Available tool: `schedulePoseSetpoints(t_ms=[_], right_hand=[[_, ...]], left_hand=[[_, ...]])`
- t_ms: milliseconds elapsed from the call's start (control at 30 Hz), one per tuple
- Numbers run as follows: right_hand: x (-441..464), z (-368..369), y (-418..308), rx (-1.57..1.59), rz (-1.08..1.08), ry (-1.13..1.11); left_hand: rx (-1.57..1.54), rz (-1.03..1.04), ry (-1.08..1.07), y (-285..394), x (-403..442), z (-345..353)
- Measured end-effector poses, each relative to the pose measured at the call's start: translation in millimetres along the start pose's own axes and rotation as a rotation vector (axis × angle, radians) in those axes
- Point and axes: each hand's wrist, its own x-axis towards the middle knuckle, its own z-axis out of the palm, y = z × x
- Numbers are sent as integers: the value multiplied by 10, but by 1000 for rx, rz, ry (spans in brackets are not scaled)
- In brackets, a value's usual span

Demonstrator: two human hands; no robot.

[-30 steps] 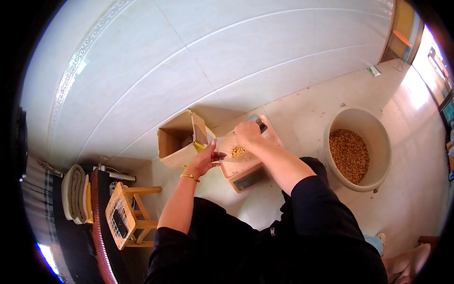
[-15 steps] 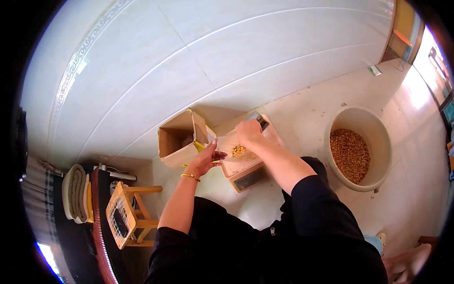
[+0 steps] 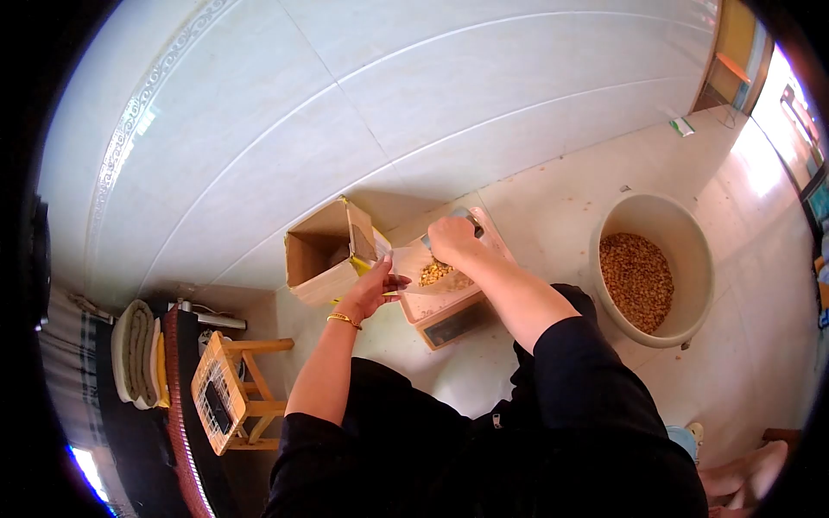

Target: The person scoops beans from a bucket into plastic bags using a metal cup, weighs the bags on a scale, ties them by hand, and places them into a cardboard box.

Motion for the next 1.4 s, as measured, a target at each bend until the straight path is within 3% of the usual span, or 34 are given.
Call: schedulePoseSetpoints(t_ms=[367,667,767,833,900,967,1167,1233,1300,1367,1400], right_hand=[[-42,-95,-88,56,18,-21],[148,-116,145,197,165,-32],[46,-461,283,308,213,-58],[-130,-723,381,578,292,-68],[-313,-827,534,650,298,52],[-555,-998,669,942,414,178],[-1595,-1262,1329,1212,440,486],[-1995,-1245,1462,1234,649,616],[-2292,-917,1919,1113,717,623],[-2520,-681,2119,807,936,400],[-2606,-446,2231,695,923,383]], left_hand=[[2,-10,-5,36,-33,16],[24,-17,26,10,-40,-23],[32,-7,7,-24,-5,-65],[59,5,-7,-35,-5,-76],[84,35,-25,-13,18,-92],[94,45,6,-54,79,-101],[76,37,10,2,52,-65],[84,55,9,-20,46,-71],[102,68,4,-36,29,-80],[181,47,2,-7,17,-57],[181,59,0,-7,36,-60]])
